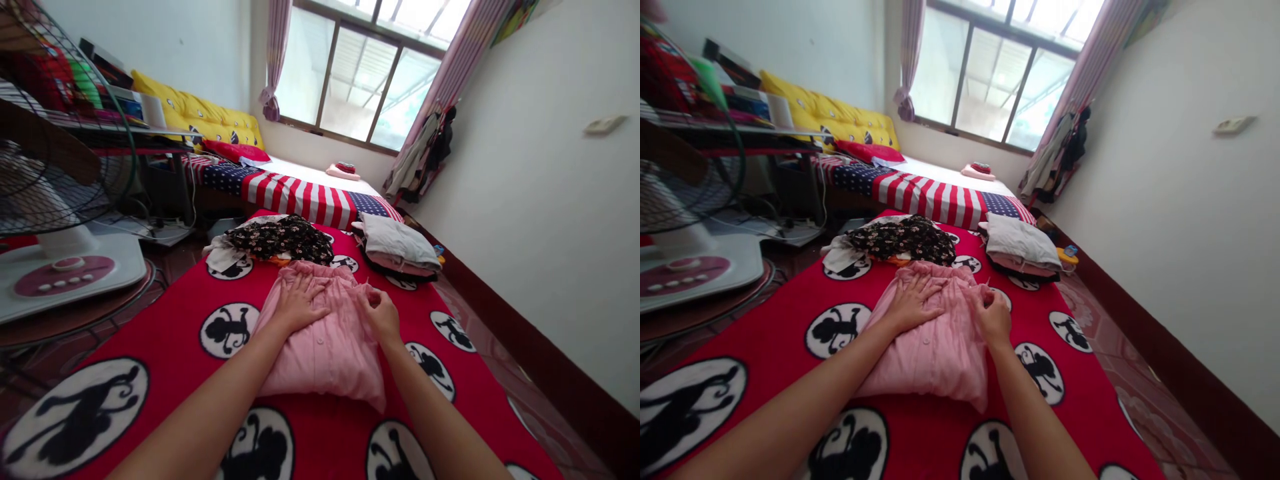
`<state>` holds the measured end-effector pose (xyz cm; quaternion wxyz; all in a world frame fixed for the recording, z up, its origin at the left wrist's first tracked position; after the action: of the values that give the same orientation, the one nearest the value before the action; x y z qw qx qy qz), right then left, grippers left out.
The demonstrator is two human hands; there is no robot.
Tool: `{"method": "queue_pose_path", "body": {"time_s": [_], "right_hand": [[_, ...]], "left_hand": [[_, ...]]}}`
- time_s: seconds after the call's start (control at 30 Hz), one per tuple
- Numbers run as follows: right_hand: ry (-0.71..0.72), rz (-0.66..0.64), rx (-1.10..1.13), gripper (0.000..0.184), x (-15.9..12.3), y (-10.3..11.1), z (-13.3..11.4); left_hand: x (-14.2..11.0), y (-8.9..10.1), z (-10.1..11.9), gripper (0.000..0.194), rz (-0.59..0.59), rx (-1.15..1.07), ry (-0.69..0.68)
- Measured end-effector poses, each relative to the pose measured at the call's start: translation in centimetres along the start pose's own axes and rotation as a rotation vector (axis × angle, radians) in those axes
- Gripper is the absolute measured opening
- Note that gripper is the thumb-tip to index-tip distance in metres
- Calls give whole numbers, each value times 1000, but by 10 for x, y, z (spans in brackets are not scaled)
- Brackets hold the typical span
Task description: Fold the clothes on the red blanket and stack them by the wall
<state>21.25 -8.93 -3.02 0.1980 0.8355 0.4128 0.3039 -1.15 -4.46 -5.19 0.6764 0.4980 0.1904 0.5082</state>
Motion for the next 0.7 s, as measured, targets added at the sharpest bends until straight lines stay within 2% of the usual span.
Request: {"method": "queue_pose_path", "body": {"time_s": [0.17, 0.4, 0.47, 0.57, 0.7], "right_hand": [[-57, -23, 222, 16, 1, -16, -13], [-147, -104, 510, 12, 18, -44, -14], [-181, -90, 465, 9, 28, -47, -8], [-197, -40, 279, 13, 41, -43, 4], [-137, -19, 0, 9, 45, -34, 8]], "left_hand": [[-1, 0, -1, 68, 10, -12, 1], [-2, 0, -2, 70, 11, -37, -1], [-2, 0, -3, 71, 10, -39, -4], [-2, -1, -4, 72, 1, -26, -14], [-3, 0, -3, 76, 1, -11, -28]]}}
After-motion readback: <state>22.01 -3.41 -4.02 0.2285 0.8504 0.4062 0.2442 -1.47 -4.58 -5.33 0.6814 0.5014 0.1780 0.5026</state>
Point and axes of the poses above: each hand's wrist, its own x-axis towards the middle knuckle, its own y-axis out of the back of the hand, z = x × y, the point moved 1 cm from there along x, towards the middle knuckle, and after that the axes turned 4 degrees about -x, right-handed, at the moved point
